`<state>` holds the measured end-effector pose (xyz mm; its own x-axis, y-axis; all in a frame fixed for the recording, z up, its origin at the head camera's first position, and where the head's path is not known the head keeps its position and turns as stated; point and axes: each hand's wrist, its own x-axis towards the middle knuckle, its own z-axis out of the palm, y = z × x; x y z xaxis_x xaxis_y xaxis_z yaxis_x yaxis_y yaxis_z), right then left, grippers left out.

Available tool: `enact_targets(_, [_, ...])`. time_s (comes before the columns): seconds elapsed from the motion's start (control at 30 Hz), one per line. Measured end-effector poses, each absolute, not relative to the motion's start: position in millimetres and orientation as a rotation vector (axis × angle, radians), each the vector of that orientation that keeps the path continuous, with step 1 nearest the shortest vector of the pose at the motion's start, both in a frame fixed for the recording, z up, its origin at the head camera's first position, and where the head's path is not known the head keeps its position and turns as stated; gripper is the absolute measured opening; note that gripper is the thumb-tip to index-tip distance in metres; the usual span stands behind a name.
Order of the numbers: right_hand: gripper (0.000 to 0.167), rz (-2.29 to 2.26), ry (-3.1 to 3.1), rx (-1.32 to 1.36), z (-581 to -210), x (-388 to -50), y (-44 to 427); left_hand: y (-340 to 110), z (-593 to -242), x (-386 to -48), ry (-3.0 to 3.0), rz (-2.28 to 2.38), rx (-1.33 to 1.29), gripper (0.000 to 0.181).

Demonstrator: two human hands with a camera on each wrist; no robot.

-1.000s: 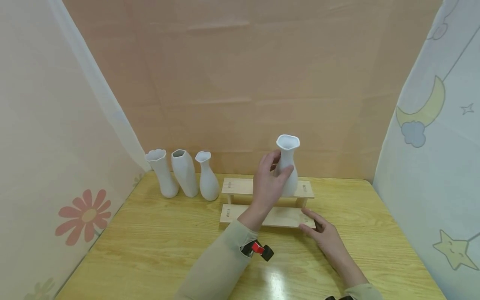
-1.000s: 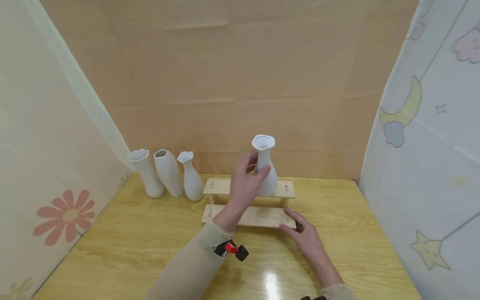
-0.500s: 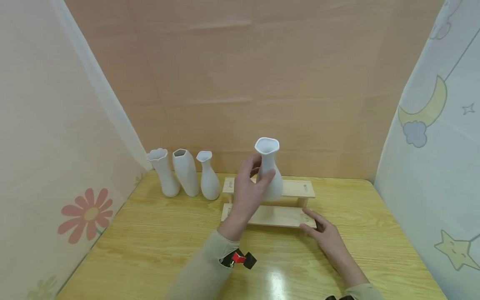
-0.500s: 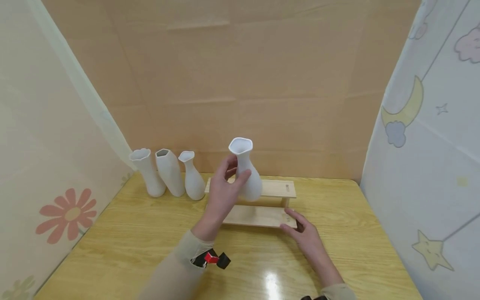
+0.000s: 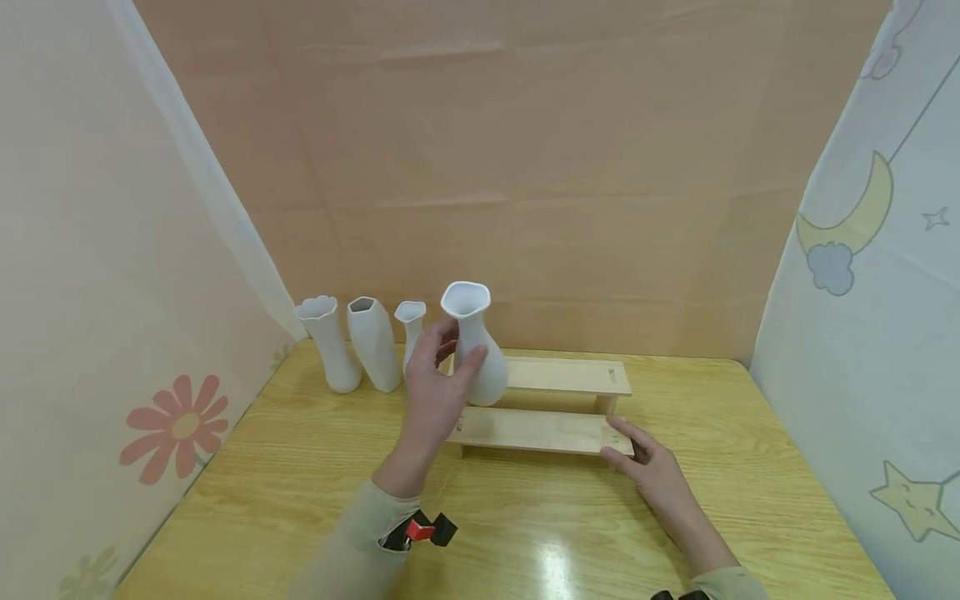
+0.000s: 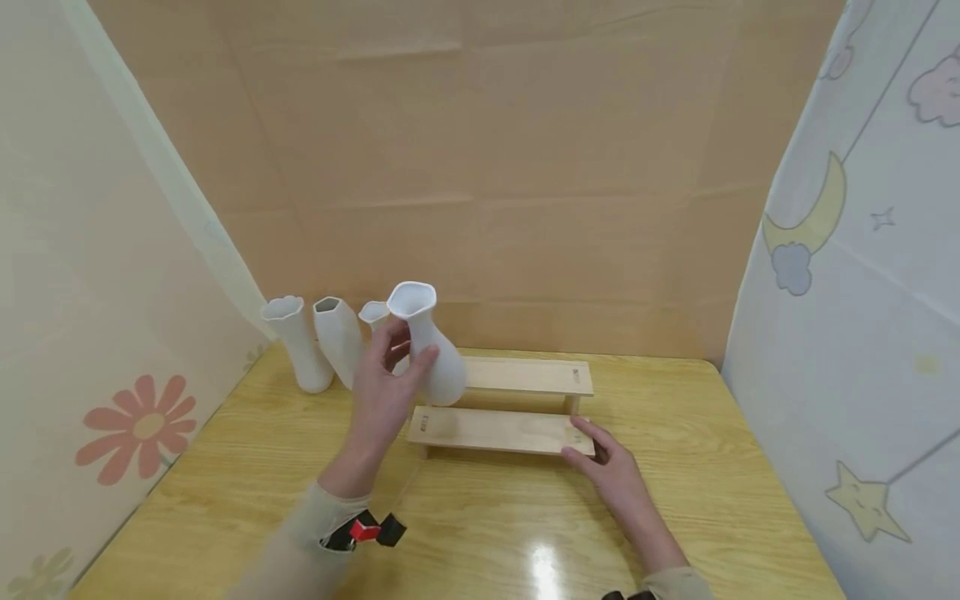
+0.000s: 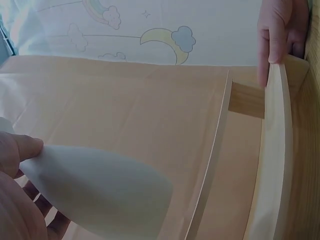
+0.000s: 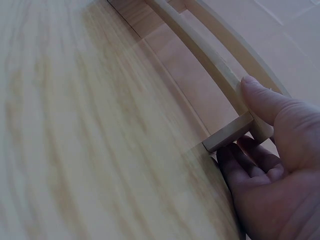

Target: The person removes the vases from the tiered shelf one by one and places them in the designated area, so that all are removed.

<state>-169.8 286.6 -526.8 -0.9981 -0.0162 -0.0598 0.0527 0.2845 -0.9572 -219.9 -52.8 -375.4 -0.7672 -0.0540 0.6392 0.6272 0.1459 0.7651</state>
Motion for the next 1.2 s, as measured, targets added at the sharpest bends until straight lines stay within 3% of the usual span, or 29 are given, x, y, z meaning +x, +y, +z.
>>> enact_targets(0.6, [0.078,-1.818,2.504,0.058,-525.4,-171.2,290.1,-131.5,-392.0,-215.3,-1.987,-1.573,-0.326,0.046])
enact_targets(1.2, [0.078,-1.858,2.454,0.029,-527.3,-171.7,293.0,-202.4,-420.4,-233.3,-2.028,-1.374,-0.078,0.047])
